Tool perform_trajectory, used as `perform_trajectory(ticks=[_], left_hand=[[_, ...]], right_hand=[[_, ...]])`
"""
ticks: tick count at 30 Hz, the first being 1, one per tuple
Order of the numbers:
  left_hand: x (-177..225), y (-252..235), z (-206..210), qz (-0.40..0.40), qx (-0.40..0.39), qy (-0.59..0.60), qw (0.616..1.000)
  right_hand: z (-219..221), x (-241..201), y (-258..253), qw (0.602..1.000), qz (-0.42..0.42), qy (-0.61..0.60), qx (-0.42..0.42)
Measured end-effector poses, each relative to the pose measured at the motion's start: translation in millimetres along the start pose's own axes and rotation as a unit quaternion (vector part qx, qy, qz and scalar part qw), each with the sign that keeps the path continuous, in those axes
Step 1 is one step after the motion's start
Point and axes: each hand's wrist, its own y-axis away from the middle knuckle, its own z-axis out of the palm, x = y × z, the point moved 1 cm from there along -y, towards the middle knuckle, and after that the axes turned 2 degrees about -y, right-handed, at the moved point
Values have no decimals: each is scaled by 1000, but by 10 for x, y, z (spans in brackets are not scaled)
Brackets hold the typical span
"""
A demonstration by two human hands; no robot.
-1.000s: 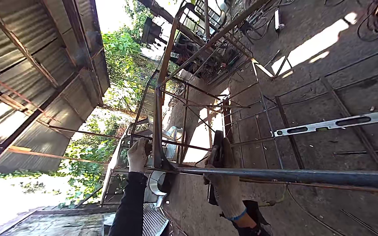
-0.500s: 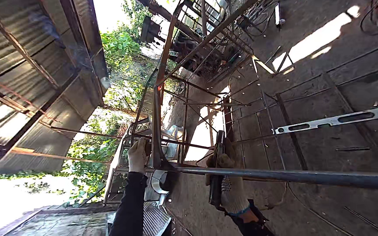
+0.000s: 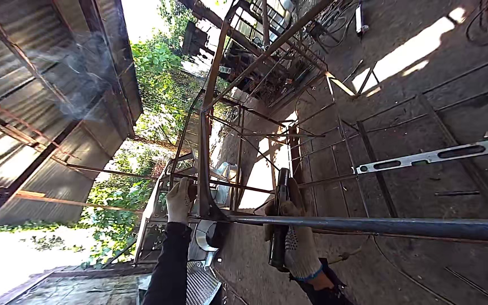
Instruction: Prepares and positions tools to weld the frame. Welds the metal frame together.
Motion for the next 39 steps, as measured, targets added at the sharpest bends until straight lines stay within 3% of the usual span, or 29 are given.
perform_trajectory(ticks=[5, 10, 16, 39], left_hand=[[31, 25, 10, -3, 1, -3, 1000], [42, 32, 10, -10, 1, 5, 1000], [19, 21, 6, -12, 1, 2, 1000], [50, 36, 13, -14, 1, 7, 1000]], right_hand=[[-18, 14, 24, 1000, -5, 11, 6], [-73, 26, 83, 989, -91, 110, 37], [-68, 35, 20, 999, -22, 37, 27], [-14, 57, 13, 1000, -13, 0, 5]])
